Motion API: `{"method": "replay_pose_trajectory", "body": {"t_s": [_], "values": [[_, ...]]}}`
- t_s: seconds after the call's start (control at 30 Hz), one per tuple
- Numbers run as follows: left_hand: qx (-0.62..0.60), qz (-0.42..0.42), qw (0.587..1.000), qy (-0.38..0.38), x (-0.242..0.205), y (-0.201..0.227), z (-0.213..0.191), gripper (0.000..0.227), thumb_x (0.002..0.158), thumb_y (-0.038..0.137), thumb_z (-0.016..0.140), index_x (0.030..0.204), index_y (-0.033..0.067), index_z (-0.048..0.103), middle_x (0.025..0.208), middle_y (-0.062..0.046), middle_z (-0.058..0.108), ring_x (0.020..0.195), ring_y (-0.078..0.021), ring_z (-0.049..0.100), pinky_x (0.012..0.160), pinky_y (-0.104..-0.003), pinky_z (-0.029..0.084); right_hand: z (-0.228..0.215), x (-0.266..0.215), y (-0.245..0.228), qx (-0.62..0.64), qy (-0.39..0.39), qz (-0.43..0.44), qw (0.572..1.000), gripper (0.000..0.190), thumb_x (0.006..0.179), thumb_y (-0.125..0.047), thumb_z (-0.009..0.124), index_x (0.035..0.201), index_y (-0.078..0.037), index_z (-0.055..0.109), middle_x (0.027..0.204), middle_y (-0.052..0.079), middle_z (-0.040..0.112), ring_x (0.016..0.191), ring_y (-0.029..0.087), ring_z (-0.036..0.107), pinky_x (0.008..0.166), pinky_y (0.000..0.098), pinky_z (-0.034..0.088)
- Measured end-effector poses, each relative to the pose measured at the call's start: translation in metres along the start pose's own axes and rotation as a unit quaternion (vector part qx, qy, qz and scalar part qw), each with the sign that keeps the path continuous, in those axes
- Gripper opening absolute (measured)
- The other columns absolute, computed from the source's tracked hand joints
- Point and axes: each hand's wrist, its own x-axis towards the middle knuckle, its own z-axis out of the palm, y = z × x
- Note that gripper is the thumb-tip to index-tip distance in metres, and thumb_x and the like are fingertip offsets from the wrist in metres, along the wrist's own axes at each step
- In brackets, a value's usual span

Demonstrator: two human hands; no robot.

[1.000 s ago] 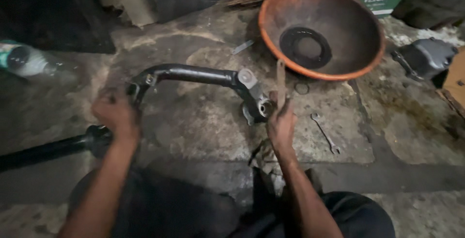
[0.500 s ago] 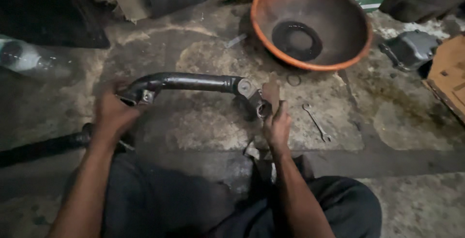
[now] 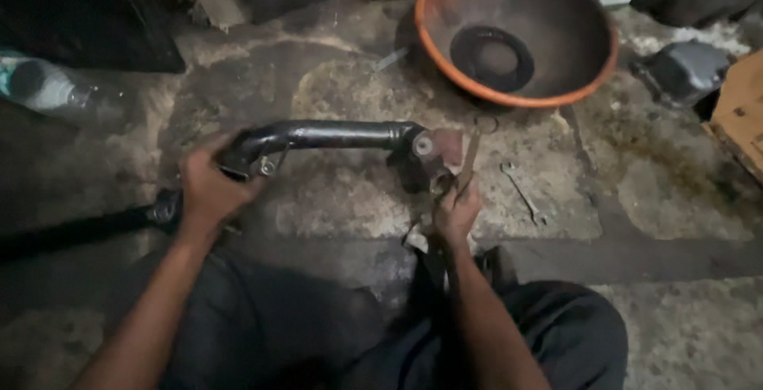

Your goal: The person cleans and sands a steering column component by hand and with a small sanding block, then fits a metal bracket onto the joint.

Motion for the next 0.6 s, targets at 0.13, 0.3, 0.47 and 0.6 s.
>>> {"method": "replay_pose_trajectory", "body": {"t_s": [0.13,0.3,0.47,0.6], "values": [[0.003,-0.047,0.999,0.014,0.003,0.008,0.007,0.053,0.072,0.013,0.084,0.122,0.0011,0.074,0.11,-0.017,0.077,0.103,-0.0258,0.075,0.095,-0.036,0.056,0.002,0.007,-0.008,0.009,0.023,-0.028,0.999,0.021,0.095,-0.013,0.052,0.108,0.001,0.061,0.086,0.022,0.067,0.082,0.042,0.068,0.071,0.0472,0.052],[0.007,-0.195,0.98,0.037,0.015,-0.033,0.018,0.075,0.064,0.021,0.092,0.129,-0.0027,0.061,0.116,-0.021,0.071,0.108,-0.0335,0.069,0.094,-0.042,0.052,0.012,0.053,-0.026,0.04,-0.007,0.364,0.931,0.051,0.104,-0.037,0.051,0.08,0.006,0.065,0.072,0.023,0.066,0.065,0.04,0.069,0.064,0.0507,0.053],[-0.013,-0.253,0.962,-0.1,0.034,-0.083,0.015,0.075,0.066,0.023,0.092,0.131,-0.0003,0.06,0.119,-0.019,0.071,0.11,-0.032,0.067,0.095,-0.042,0.05,0.03,0.056,-0.006,-0.028,0.099,0.368,0.924,0.042,0.09,-0.035,0.072,0.078,0.005,0.069,0.073,0.02,0.071,0.068,0.036,0.072,0.064,0.0473,0.052],[-0.095,-0.374,0.919,-0.074,0.038,-0.097,0.027,0.069,0.071,0.024,0.088,0.127,-0.0042,0.06,0.115,-0.024,0.07,0.103,-0.0375,0.07,0.085,-0.049,0.057,0.029,0.082,0.005,-0.089,0.181,0.092,0.975,0.035,0.083,-0.022,0.083,0.093,0.009,0.069,0.08,0.023,0.071,0.071,0.037,0.068,0.065,0.0483,0.051]]}}
